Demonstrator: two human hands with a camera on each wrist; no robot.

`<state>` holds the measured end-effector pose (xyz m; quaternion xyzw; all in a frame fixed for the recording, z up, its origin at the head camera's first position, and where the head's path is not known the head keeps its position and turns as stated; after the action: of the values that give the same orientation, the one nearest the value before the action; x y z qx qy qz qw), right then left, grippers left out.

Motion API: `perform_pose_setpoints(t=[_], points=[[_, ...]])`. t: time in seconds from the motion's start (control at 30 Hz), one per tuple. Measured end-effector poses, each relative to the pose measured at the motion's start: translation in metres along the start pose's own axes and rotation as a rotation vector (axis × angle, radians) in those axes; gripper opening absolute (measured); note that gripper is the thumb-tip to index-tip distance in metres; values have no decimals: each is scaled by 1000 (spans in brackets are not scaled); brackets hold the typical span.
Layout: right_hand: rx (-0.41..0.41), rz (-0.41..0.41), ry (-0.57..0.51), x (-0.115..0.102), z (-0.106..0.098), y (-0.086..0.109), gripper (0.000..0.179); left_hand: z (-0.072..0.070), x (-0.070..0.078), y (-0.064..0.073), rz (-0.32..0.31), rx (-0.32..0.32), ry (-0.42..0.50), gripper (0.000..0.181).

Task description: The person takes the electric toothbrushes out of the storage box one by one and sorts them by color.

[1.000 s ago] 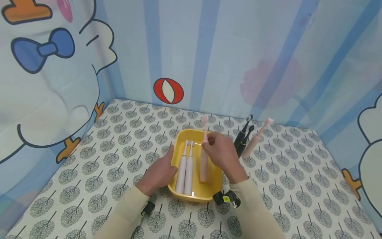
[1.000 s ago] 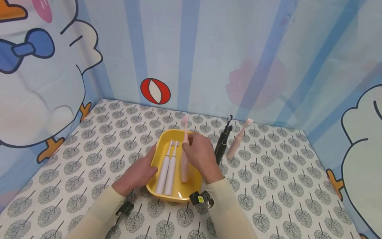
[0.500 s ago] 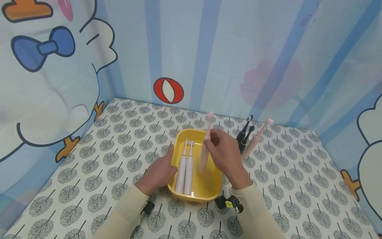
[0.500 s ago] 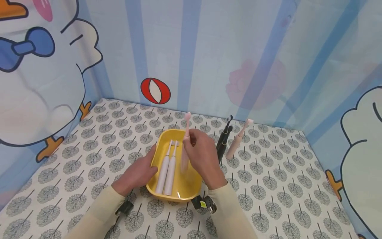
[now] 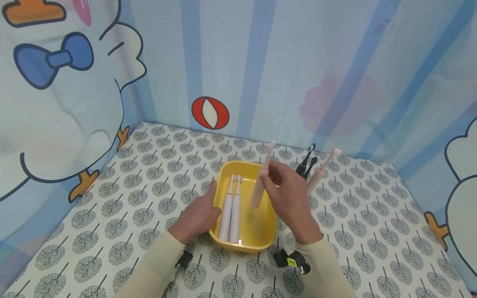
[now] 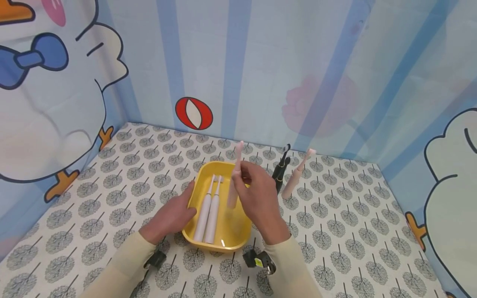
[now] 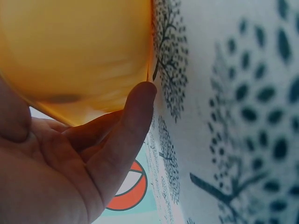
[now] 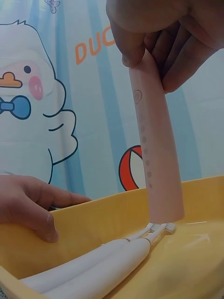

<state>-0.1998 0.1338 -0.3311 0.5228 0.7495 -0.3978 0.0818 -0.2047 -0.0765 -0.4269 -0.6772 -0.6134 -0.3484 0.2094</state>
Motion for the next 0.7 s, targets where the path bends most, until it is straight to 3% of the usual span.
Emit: perform_pose_setpoints(t=[0.3, 0.7], points=[[-8, 29, -32, 1, -7, 3, 27, 0, 0, 0, 2, -1, -1, 83], [59, 38, 33, 5, -25, 8, 25, 0, 0, 0, 3, -6, 7, 83]])
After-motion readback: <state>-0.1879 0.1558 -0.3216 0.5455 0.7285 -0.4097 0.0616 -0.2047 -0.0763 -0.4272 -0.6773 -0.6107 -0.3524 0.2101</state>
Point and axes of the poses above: each hand's wrist, its own y-axis away from the middle knuckle, its own z-axis out of the palm, x = y × z, the point moved 2 cm from there along -y, towards the middle knuckle, and after that the axes turned 4 degrees about y, right-handed, at the moved point
